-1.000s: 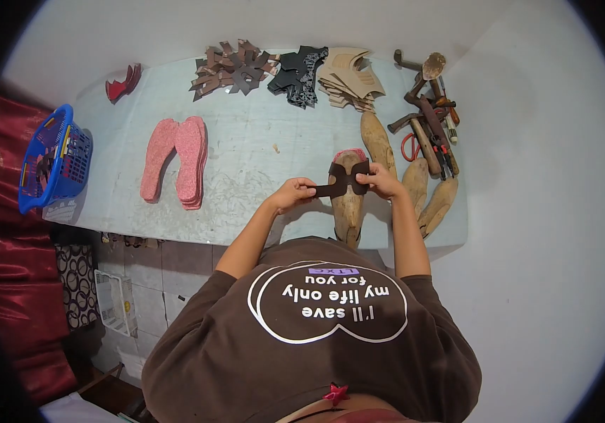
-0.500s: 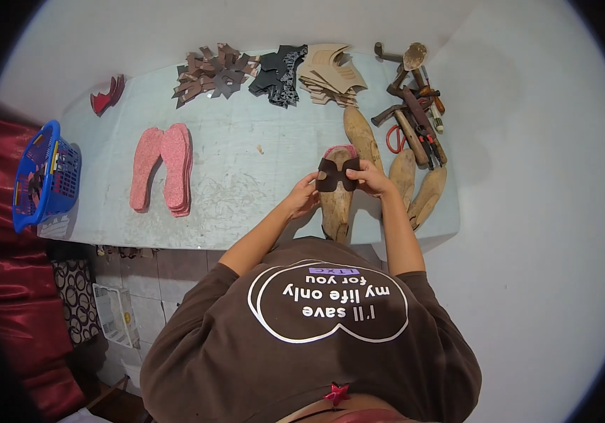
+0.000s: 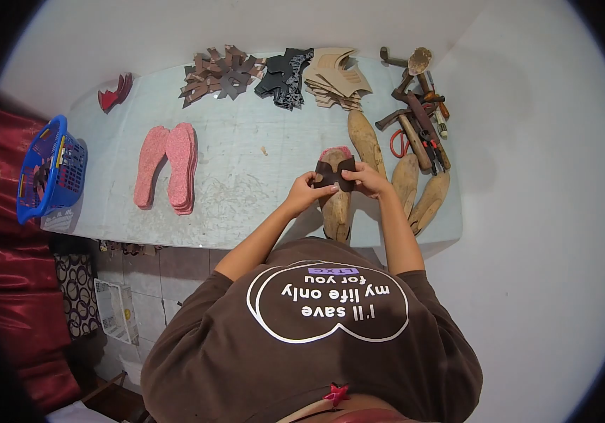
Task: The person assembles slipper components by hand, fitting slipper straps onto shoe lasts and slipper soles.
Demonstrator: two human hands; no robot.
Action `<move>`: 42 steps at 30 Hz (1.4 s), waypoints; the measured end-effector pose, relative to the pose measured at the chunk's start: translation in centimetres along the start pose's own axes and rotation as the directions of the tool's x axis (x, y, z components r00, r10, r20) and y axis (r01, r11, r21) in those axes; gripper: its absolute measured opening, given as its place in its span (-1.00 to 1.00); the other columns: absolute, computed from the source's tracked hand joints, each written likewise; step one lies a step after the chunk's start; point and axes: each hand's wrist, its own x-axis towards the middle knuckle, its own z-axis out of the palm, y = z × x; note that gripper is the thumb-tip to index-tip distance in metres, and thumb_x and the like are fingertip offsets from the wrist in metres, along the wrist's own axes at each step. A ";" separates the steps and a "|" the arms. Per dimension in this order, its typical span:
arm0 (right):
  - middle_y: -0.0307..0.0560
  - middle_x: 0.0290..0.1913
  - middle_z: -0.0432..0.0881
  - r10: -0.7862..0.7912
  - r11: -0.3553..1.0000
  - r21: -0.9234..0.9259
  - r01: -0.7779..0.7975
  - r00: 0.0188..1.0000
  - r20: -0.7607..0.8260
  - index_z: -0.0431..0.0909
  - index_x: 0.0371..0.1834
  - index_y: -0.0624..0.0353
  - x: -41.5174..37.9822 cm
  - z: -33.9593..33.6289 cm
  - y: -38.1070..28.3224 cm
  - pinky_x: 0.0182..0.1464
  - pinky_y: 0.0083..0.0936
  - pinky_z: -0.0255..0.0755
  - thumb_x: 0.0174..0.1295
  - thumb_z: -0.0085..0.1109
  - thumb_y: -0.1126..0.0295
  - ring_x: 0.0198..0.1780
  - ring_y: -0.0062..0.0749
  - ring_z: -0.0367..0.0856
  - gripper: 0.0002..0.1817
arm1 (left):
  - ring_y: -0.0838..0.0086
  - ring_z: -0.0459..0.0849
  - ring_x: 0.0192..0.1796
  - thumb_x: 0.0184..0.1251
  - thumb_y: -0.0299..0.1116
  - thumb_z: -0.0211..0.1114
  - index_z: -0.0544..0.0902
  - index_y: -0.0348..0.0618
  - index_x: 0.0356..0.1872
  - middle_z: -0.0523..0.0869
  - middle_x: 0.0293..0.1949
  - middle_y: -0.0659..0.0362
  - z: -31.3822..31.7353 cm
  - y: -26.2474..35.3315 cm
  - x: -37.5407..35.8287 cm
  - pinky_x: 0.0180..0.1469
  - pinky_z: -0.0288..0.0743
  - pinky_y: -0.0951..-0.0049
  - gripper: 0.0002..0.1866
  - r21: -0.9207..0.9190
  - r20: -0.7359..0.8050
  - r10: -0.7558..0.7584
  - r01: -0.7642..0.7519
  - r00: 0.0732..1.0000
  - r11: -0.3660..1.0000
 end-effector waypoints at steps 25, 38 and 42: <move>-0.08 -0.07 0.53 0.065 0.987 -0.157 -0.037 0.982 0.177 0.42 0.01 0.31 2.3 2.9 -1.6 -0.05 -0.43 0.40 0.06 0.24 0.34 -0.10 -0.40 0.51 -0.54 | 0.49 0.49 0.01 0.06 -0.40 0.34 0.30 -0.10 0.14 0.50 -0.02 0.23 -4.3 -0.8 0.0 0.01 0.42 0.38 -0.41 -0.180 0.198 -0.123 0.159 0.973 0.971; 0.10 -0.14 0.51 -0.042 0.918 -0.397 0.000 0.994 -0.097 -0.01 0.30 0.26 3.4 5.6 -0.1 -0.21 -0.45 0.45 -0.15 0.42 0.18 -0.16 -0.33 0.53 -0.01 | 0.57 0.51 -0.10 0.05 -0.38 0.36 0.36 -0.10 0.02 0.54 -0.15 0.28 -6.2 -3.2 -1.5 -0.10 0.44 0.47 -0.51 -0.258 0.110 -0.097 0.123 0.989 0.958; 0.09 -0.15 0.51 -0.092 0.952 -0.303 0.032 0.978 -0.186 0.08 0.27 0.30 3.0 5.8 1.4 -0.23 -0.48 0.44 0.04 0.23 0.01 -0.19 -0.34 0.51 -0.15 | 0.57 0.50 -0.11 0.06 -0.36 0.36 0.37 -0.07 0.01 0.53 -0.14 0.31 -6.6 -4.1 -2.1 -0.11 0.43 0.43 -0.52 -0.324 0.051 -0.111 0.122 0.992 0.938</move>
